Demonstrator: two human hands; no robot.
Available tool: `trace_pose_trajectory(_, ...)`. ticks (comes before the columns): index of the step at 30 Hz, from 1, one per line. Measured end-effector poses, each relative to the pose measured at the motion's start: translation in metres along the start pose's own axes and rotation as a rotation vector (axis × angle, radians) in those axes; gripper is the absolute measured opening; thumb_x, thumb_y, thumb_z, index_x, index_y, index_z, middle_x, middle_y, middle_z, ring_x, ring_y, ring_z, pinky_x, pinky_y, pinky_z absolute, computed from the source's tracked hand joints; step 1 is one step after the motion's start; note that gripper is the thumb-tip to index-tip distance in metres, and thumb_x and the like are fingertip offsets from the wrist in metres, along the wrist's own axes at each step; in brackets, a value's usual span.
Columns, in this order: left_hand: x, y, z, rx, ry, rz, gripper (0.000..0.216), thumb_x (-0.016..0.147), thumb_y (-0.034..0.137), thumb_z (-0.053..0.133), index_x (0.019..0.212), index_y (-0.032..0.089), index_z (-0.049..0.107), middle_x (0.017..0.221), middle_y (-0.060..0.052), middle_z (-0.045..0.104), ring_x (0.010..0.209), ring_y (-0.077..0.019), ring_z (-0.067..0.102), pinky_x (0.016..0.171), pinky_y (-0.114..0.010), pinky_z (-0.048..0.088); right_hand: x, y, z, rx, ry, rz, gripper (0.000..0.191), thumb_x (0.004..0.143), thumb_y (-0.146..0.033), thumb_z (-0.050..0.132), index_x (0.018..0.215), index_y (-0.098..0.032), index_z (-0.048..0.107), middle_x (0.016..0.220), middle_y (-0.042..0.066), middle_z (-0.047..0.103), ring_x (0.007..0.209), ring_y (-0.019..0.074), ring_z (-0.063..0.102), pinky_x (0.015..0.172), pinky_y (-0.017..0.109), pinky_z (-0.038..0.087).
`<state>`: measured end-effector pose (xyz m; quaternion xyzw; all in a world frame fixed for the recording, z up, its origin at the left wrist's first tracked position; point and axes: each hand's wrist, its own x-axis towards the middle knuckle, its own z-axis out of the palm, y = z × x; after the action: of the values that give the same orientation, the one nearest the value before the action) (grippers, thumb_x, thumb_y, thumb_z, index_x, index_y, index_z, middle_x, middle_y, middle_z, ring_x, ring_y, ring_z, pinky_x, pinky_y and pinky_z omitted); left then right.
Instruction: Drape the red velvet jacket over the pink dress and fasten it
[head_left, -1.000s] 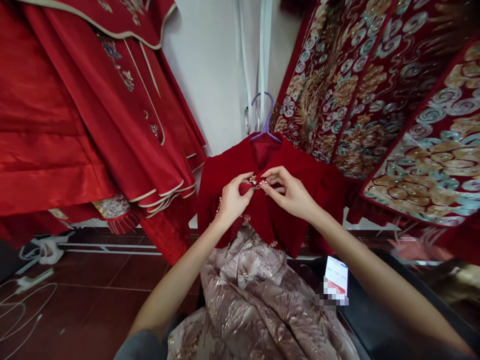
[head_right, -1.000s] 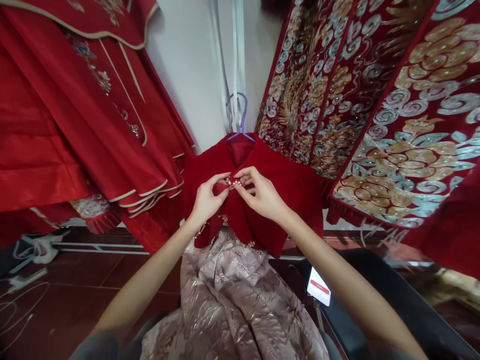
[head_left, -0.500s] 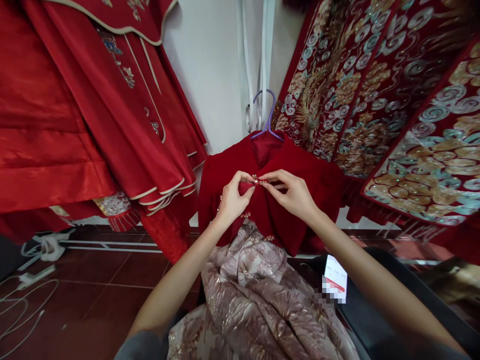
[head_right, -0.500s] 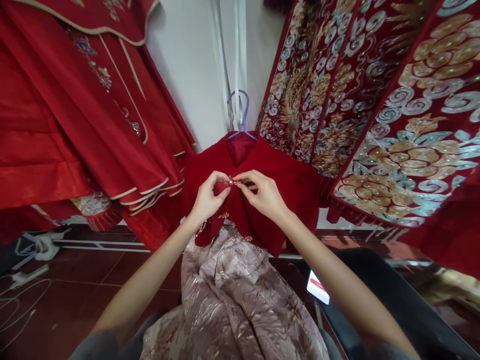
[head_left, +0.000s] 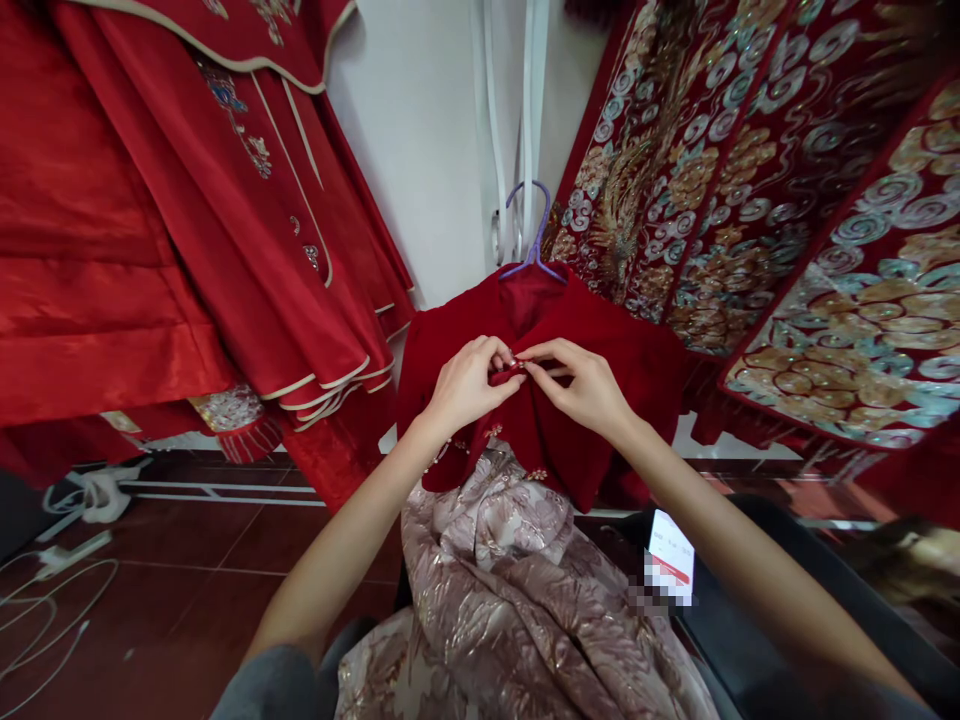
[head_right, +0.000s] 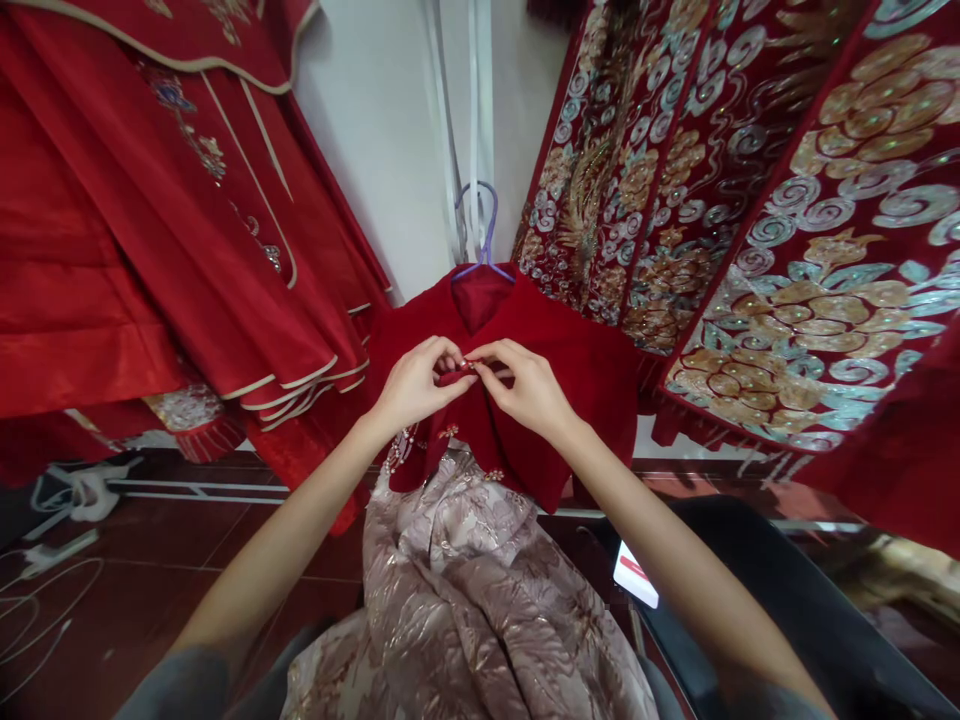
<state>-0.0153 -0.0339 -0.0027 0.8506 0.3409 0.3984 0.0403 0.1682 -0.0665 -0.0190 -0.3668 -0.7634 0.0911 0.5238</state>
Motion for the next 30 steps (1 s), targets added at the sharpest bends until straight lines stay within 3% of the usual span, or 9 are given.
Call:
trace_pose_trajectory(4, 0.008, 0.000, -0.002, 0.129, -0.055, 0.087, 0.012, 0.084, 0.032, 0.062, 0.084, 0.021, 0.057, 0.086, -0.002, 0.060, 0.081, -0.0174, 0.058, 0.061, -0.027, 0.042, 0.001, 0.001, -0.003, 0.004, -0.008, 0.001, 0.018, 0.090, -0.034, 0.056, 0.102, -0.026, 0.067, 0.100, 0.004, 0.066, 0.089, 0.0195, 0.066, 0.078, 0.037, 0.063)
trace_pose_trajectory(13, 0.015, -0.004, -0.005, 0.115, -0.092, 0.145, 0.007, 0.085, 0.026, 0.063, 0.082, 0.020, 0.061, 0.083, 0.000, 0.065, 0.075, -0.0144, 0.060, 0.061, -0.025, 0.039, 0.004, 0.004, -0.002, 0.039, 0.014, 0.046, 0.015, 0.087, -0.036, 0.061, 0.096, -0.024, 0.063, 0.095, 0.003, 0.066, 0.088, 0.0187, 0.066, 0.077, 0.036, 0.062)
trace_pose_trajectory(25, 0.026, -0.003, -0.006, 0.232, -0.176, 0.355, 0.010, 0.085, 0.016, 0.058, 0.075, 0.017, 0.060, 0.076, -0.002, 0.061, 0.074, -0.0154, 0.057, 0.066, -0.027, 0.041, 0.010, 0.008, -0.003, 0.138, -0.036, 0.067, 0.025, 0.080, -0.024, 0.064, 0.101, -0.023, 0.050, 0.097, 0.002, 0.060, 0.093, 0.0168, 0.062, 0.080, 0.032, 0.059)
trace_pose_trajectory(28, 0.024, -0.003, 0.002, 0.185, -0.155, 0.328, 0.007, 0.084, 0.014, 0.057, 0.080, 0.017, 0.062, 0.081, -0.003, 0.062, 0.081, -0.0166, 0.058, 0.070, -0.028, 0.044, 0.011, 0.018, 0.002, 0.133, -0.038, 0.061, 0.026, 0.080, -0.023, 0.062, 0.101, -0.023, 0.048, 0.097, 0.002, 0.056, 0.091, 0.0162, 0.061, 0.080, 0.031, 0.057)
trace_pose_trajectory(30, 0.019, -0.005, 0.012, 0.034, -0.083, 0.215, 0.004, 0.084, 0.016, 0.059, 0.085, 0.017, 0.063, 0.087, -0.004, 0.064, 0.083, -0.0164, 0.060, 0.072, -0.028, 0.046, 0.005, 0.025, 0.011, 0.166, 0.019, 0.059, 0.029, 0.081, -0.025, 0.061, 0.105, -0.024, 0.045, 0.102, 0.003, 0.053, 0.093, 0.0161, 0.059, 0.084, 0.033, 0.055)
